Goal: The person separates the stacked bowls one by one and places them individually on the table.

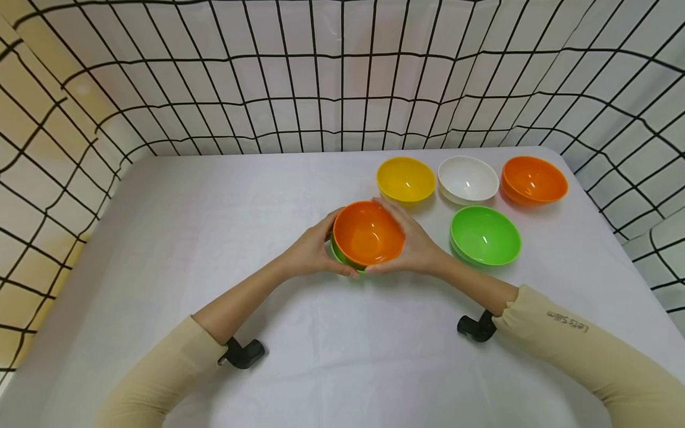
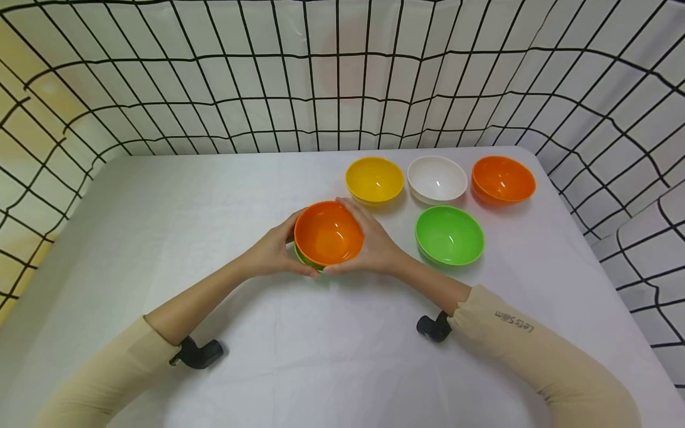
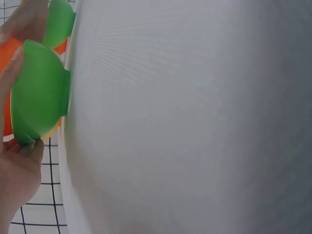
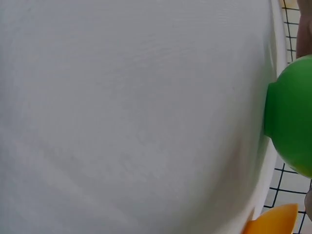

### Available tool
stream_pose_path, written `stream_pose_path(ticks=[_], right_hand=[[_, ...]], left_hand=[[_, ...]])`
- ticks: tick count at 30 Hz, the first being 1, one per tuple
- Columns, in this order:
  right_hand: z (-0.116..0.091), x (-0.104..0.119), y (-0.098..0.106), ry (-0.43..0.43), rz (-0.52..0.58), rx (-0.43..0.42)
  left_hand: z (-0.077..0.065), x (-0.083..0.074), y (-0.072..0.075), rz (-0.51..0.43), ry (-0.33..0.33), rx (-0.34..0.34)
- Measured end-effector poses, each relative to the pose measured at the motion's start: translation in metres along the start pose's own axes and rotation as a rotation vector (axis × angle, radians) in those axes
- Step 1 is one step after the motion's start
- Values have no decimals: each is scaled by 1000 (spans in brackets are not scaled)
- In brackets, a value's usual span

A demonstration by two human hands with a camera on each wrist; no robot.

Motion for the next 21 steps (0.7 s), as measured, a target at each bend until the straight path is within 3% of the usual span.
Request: stream_pose_path(ticks=[2, 9, 16, 21], right_hand=[[1, 3, 3, 7, 1, -3], [2, 13, 10, 12, -11, 15], [0, 21, 17, 11, -49, 7], [-3, 27, 25, -6, -18, -24]], left_hand=[[-4, -8, 1, 2, 5, 4], [13, 22, -3, 2, -19, -17], [12, 24, -2, 16, -13, -16], [12, 24, -2, 17, 0, -13]])
Point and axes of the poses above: each hand's wrist, its own z-axis towards the middle knuckle, its own y-axis out of the back of the hand, x = y × z, the point moved 6 cm from there along z, towards the middle knuckle, and after that the axes turned 14 degrees about y, right-handed, at the moved point
